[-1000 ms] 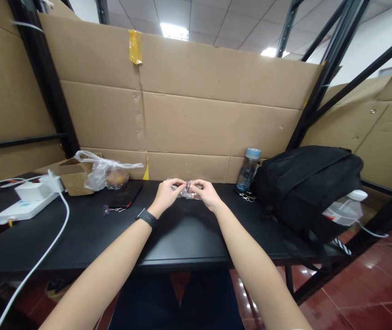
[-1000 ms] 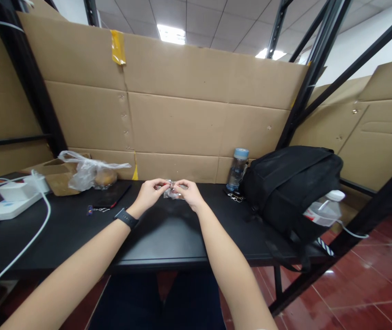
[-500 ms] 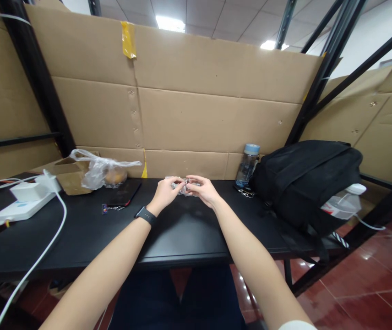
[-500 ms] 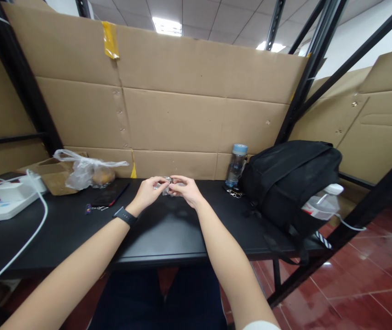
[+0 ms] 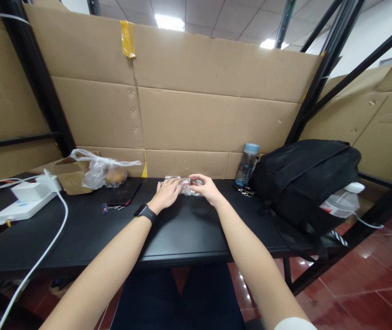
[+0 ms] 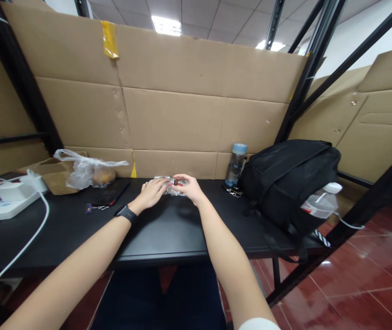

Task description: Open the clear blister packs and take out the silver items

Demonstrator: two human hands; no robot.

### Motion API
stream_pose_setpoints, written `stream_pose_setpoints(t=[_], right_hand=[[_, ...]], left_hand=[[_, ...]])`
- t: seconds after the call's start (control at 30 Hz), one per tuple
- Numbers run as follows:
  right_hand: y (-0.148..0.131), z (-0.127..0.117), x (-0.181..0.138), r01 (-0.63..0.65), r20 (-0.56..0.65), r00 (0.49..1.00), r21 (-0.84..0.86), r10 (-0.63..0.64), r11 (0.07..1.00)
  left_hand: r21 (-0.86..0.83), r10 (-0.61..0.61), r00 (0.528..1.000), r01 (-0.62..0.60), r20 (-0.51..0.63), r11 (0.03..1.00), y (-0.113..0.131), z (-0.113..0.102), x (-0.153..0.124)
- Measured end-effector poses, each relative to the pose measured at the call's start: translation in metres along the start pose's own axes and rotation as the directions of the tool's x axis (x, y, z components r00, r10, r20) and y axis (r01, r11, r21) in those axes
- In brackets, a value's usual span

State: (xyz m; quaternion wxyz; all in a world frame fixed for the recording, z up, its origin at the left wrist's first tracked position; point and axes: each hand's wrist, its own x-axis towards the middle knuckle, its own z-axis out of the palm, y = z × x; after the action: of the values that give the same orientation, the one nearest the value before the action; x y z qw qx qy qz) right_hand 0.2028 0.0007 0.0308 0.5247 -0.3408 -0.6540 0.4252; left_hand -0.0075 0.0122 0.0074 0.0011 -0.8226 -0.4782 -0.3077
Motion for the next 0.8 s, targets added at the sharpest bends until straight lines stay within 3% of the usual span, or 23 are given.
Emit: stream_pose_setpoints(t=[0.1, 0.27, 0.4, 0.5, 0.63, 0.8], right_hand=[[0.004, -0.007, 0.002, 0.131, 0.017, 0.991, -0.226, -0.13, 0.965], [0.008, -0.015, 0.003, 0.241, 0.116, 0.97, -0.596, -0.215, 0.766], [0.011, -0.02, 0.004, 0.25, 0.147, 0.968, -0.65, -0.205, 0.717], [0.013, -0.024, 0.005, 0.245, 0.156, 0.969, -0.655, -0.19, 0.715], [0.016, -0.026, 0.005, 0.251, 0.199, 0.967, -0.619, -0.16, 0.744], [0.013, -0.024, 0.003, 0.235, 0.188, 0.971, -0.599, -0.151, 0.766]], left_hand=[[0.041, 0.01, 0.997, -0.013, 0.082, 0.999, -0.006, 0.005, 0.0], [0.009, -0.01, 0.999, 0.01, 0.051, 1.0, -0.008, 0.011, 0.001], [-0.074, -0.01, 0.998, 0.014, 0.055, 0.997, -0.008, 0.012, 0.002], [-0.177, 0.083, 0.988, -0.06, 0.128, 0.982, -0.007, 0.006, 0.001], [-0.286, 0.257, 0.913, -0.167, 0.316, 0.944, -0.005, -0.005, 0.0], [-0.26, 0.286, 0.855, -0.185, 0.433, 0.948, -0.003, -0.007, 0.001]])
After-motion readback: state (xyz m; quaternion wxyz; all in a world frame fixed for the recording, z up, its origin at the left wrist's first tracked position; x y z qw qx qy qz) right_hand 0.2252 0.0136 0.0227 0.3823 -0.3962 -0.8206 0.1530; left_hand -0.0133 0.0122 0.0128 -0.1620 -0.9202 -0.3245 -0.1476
